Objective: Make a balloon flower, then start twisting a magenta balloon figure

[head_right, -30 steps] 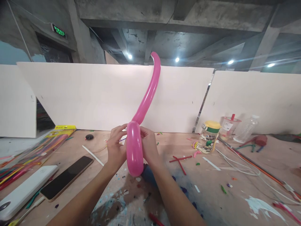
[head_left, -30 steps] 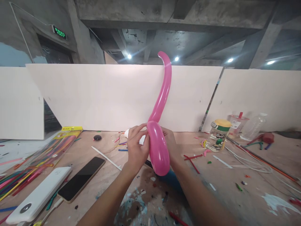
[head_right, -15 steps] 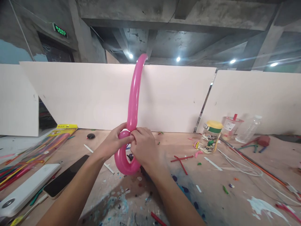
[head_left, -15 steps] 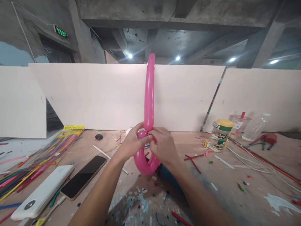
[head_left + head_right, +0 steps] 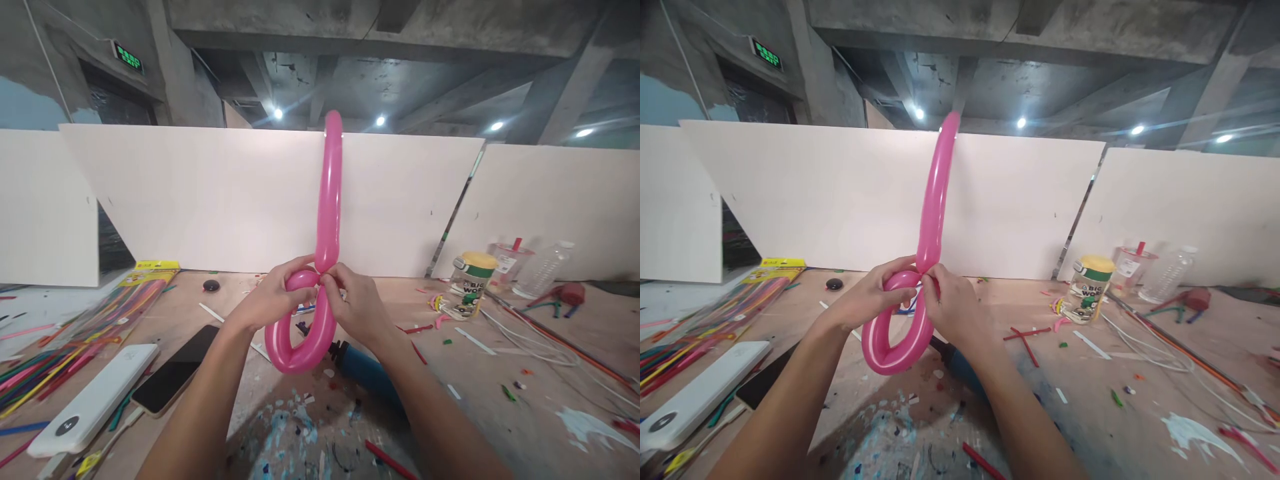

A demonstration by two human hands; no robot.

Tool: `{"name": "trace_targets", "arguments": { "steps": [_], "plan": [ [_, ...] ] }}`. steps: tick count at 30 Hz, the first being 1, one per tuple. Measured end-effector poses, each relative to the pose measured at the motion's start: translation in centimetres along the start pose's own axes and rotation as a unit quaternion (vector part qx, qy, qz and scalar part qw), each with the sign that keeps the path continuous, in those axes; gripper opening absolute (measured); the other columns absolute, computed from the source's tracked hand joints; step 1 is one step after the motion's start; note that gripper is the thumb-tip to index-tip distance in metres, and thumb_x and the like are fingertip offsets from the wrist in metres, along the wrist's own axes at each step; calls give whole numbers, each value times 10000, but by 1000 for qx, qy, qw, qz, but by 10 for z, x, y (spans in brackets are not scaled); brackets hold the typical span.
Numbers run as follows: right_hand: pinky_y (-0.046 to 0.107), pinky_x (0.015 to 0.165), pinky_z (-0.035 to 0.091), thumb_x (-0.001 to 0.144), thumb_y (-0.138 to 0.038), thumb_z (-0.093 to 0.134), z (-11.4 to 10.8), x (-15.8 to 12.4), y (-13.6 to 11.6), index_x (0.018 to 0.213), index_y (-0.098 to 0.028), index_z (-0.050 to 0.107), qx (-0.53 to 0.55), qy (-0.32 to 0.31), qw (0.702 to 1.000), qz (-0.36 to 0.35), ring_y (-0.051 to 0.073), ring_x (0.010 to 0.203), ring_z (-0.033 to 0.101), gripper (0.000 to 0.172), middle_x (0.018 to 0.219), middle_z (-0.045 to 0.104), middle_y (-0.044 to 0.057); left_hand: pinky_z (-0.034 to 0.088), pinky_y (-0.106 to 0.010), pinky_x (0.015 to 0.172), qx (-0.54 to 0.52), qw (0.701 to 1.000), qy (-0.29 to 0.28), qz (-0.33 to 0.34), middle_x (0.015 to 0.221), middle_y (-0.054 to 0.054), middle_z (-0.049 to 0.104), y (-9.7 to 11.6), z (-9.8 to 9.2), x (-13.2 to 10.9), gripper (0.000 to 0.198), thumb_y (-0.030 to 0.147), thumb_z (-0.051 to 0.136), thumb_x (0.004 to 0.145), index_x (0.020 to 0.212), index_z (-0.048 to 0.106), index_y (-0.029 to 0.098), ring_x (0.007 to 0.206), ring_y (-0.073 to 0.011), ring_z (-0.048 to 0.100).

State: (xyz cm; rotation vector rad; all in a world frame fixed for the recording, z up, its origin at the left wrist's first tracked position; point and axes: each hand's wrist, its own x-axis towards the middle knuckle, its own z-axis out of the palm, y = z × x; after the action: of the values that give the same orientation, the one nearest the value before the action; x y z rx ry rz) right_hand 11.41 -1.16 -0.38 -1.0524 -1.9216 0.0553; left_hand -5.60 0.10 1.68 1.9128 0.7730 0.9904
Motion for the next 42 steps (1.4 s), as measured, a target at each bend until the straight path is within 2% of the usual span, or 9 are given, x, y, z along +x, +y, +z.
{"name": "trace_targets", "arguments": {
  "steps": [6, 9, 16, 22, 26, 29, 35, 39, 42],
  "plan": [
    [280, 762, 449, 879, -175, 506, 8, 1, 1, 816, -176, 628, -53, 126, 988, -68, 168, 819, 602, 137, 853, 655, 52, 483, -300, 798, 103, 992, 61, 44, 1162, -45, 642, 3, 5, 3, 505, 164, 557, 789, 1288, 545, 240, 929, -190, 611],
    [261, 778, 469, 879, -166, 526, 10, 0, 3, 845, -186, 663, -37, 144, 984, -94, 148, 814, 628, 142, 863, 685, 39, 483, -309, 794, 139, 986, 79, 36, 1133, -42, 660, 4, 5, 1, 505, 203, 575, 787, 1289, 547, 246, 914, -199, 623],
    [256, 687, 469, 844, -169, 575, 4, -5, -4, 827, -187, 703, -13, 62, 997, -52, 142, 718, 647, 130, 801, 718, 19, 477, -325, 739, 205, 973, 97, 29, 961, -11, 717, 0, 5, -3, 450, 268, 690, 689, 1138, 659, 294, 842, -226, 642],
    [253, 581, 409, 840, -197, 537, -9, -2, -5, 742, -184, 687, 44, -78, 996, 21, 125, 615, 561, 180, 667, 662, -2, 480, -318, 727, 209, 976, 43, 50, 841, -15, 729, -1, -7, -9, 403, 184, 651, 670, 1060, 707, 267, 803, -229, 650],
    [262, 593, 409, 852, -253, 516, -7, 2, 1, 777, -178, 662, 133, -95, 983, 81, 130, 638, 554, 181, 685, 643, 2, 491, -316, 772, 161, 987, -4, 16, 934, -1, 722, 4, -14, -10, 516, 154, 647, 692, 1191, 635, 284, 861, -208, 651],
    [264, 573, 405, 837, -300, 544, 2, 5, 8, 754, -167, 638, 247, -95, 956, 125, 115, 577, 508, 182, 607, 570, -13, 505, -307, 771, 78, 996, -27, -16, 997, -14, 714, 6, -17, -9, 619, 162, 681, 702, 1292, 546, 294, 861, -191, 656],
    [279, 562, 432, 729, -362, 683, 19, 3, 18, 829, -202, 659, 499, -136, 837, 177, 125, 573, 507, 191, 657, 587, -3, 526, -334, 725, -109, 990, -86, -32, 1017, -66, 695, -3, -16, -8, 647, 241, 722, 720, 1327, 499, 259, 833, -205, 656],
    [304, 599, 464, 631, -378, 762, 24, 2, 20, 838, -199, 667, 566, -152, 782, 213, 162, 645, 567, 289, 725, 637, 29, 509, -277, 652, -87, 992, -83, -42, 1015, -61, 684, -2, -10, -6, 652, 255, 736, 708, 1321, 511, 258, 789, -174, 631],
    [286, 580, 444, 615, -393, 769, 23, 4, 25, 745, -182, 637, 563, -160, 780, 224, 136, 598, 526, 282, 650, 588, 8, 497, -257, 611, -28, 996, -76, -38, 1028, -52, 683, 2, -6, -6, 636, 254, 702, 733, 1334, 497, 283, 768, -166, 626]
  ]
}}
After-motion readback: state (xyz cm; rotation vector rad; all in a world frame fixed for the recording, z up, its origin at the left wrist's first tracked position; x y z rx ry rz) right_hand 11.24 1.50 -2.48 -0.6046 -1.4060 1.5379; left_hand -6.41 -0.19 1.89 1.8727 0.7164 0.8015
